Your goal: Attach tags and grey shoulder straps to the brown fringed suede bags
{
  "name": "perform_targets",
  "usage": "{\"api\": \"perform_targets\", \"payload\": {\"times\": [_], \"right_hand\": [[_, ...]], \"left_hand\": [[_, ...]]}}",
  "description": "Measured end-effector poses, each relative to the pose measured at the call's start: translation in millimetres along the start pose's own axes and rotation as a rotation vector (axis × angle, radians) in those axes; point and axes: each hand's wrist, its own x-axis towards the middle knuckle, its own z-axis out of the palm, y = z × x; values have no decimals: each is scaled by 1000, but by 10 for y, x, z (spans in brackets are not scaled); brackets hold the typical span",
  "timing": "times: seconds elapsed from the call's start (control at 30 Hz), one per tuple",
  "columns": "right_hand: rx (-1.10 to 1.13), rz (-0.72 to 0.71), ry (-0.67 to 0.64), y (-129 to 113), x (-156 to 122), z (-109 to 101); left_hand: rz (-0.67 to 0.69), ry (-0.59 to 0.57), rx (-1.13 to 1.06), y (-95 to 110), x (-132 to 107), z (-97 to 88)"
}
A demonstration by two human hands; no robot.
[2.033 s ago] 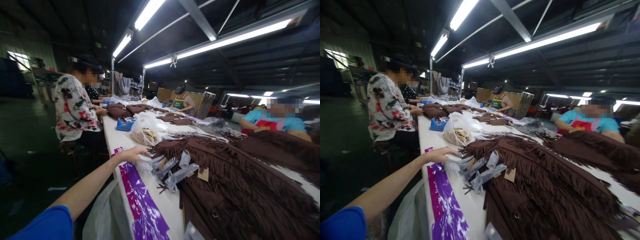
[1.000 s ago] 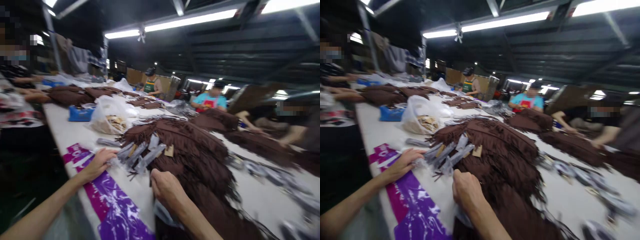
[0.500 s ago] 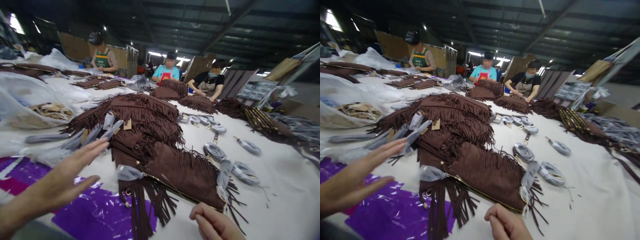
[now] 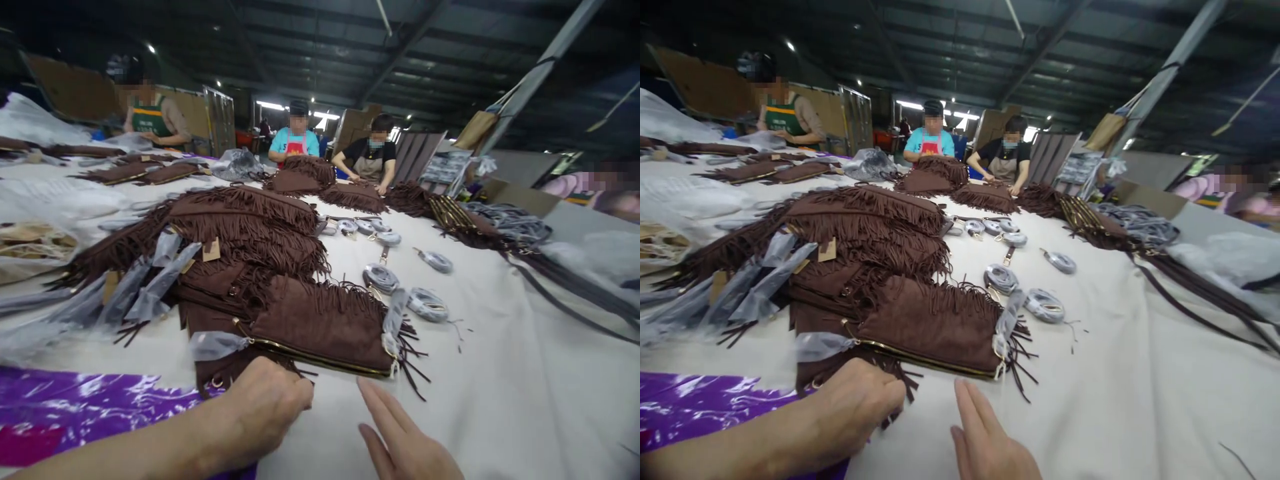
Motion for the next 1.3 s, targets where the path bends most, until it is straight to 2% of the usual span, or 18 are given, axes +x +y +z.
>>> {"api": "perform_targets", "payload": {"times": [0.13,0.2,0.3,0.37,0.43,0.5,0.57,0.67,0.73,0.8,0.87,0.97,1.07,1.13,1.3], "right_hand": [[112,3,-21,-220,120,154],[188,59,-42,-312,221,167],[282,182,4,-312,318,101],[310,247,71,-239,329,44],[292,281,104,-156,316,8],[250,269,80,-94,309,-3],[215,175,32,-68,328,-5],[238,-33,-45,-85,412,-19],[293,-93,-103,-118,496,-35],[340,-86,-140,-154,594,-40],[369,-59,-124,-184,703,-17],[336,-8,-102,-213,874,64],[274,32,-173,-237,1006,134],[278,27,-217,-246,1044,144],[229,34,-215,-135,1030,59]], "left_hand": [[31,-5,-41,194,126,-44],[69,5,-52,181,163,-125],[87,100,7,-56,180,-238],[11,174,102,-314,176,-254],[-63,180,183,-566,171,-214],[-90,145,203,-745,179,-153],[-122,138,172,-832,211,-121],[-239,186,98,-857,292,-178],[-297,216,52,-859,341,-255],[-318,230,22,-863,367,-313],[-313,235,8,-864,367,-324],[-304,238,4,-857,339,-276],[-298,250,-26,-851,313,-231],[-293,262,-55,-850,306,-231],[-302,262,-112,-863,316,-281]]}}
